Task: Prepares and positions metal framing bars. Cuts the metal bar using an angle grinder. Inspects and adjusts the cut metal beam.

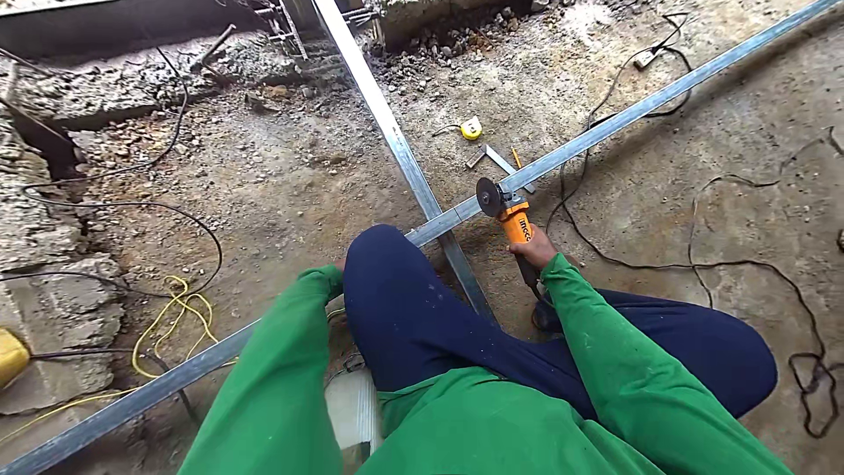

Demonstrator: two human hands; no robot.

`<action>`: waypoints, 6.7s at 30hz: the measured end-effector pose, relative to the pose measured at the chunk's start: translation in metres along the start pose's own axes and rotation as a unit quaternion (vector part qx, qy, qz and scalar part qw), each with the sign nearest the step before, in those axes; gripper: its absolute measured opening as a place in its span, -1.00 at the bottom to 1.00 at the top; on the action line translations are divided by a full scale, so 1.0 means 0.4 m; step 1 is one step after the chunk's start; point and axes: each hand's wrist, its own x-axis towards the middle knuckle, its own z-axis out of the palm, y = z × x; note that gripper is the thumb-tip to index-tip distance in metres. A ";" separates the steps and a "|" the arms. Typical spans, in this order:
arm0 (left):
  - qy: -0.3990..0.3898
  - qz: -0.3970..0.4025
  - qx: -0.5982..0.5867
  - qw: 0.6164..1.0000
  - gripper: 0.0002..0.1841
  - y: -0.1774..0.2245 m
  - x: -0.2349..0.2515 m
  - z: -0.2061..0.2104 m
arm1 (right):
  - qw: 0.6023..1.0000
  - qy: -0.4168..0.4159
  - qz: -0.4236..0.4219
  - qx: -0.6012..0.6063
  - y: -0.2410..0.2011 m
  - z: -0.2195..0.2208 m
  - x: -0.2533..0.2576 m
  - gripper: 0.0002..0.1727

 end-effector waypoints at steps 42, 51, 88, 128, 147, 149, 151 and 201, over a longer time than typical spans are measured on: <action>0.277 -0.078 -0.312 0.905 -0.60 -0.184 0.411 0.269 | 0.983 -0.103 0.027 -0.151 0.080 0.014 0.015 -0.06; 0.255 -0.086 -0.181 0.946 -0.60 -0.170 0.401 0.265 | 0.982 -0.104 0.023 -0.153 0.080 0.015 0.024 -0.05; 0.287 -0.065 -0.367 0.882 -0.60 -0.185 0.399 0.261 | 0.985 -0.101 0.025 -0.138 0.020 0.032 0.023 -0.10; 0.264 -0.050 -0.236 0.934 -0.62 -0.183 0.391 0.261 | 0.984 -0.098 0.011 -0.147 -0.020 0.040 0.047 -0.08; 0.229 -0.059 -0.171 0.956 -0.57 -0.184 0.375 0.239 | 0.998 -0.053 0.002 0.041 -0.042 0.024 0.040 -0.16; 0.218 -0.053 -0.185 0.957 -0.58 -0.184 0.361 0.231 | 0.996 -0.036 -0.002 0.077 -0.042 0.014 0.031 -0.14; 0.223 -0.015 -0.097 0.970 -0.56 -0.192 0.352 0.221 | 0.996 -0.024 -0.011 0.080 -0.032 -0.003 0.028 -0.15; 0.113 0.332 -0.115 0.930 -0.59 0.814 0.392 0.172 | 0.747 0.189 -0.025 0.637 0.209 -1.007 0.271 -0.86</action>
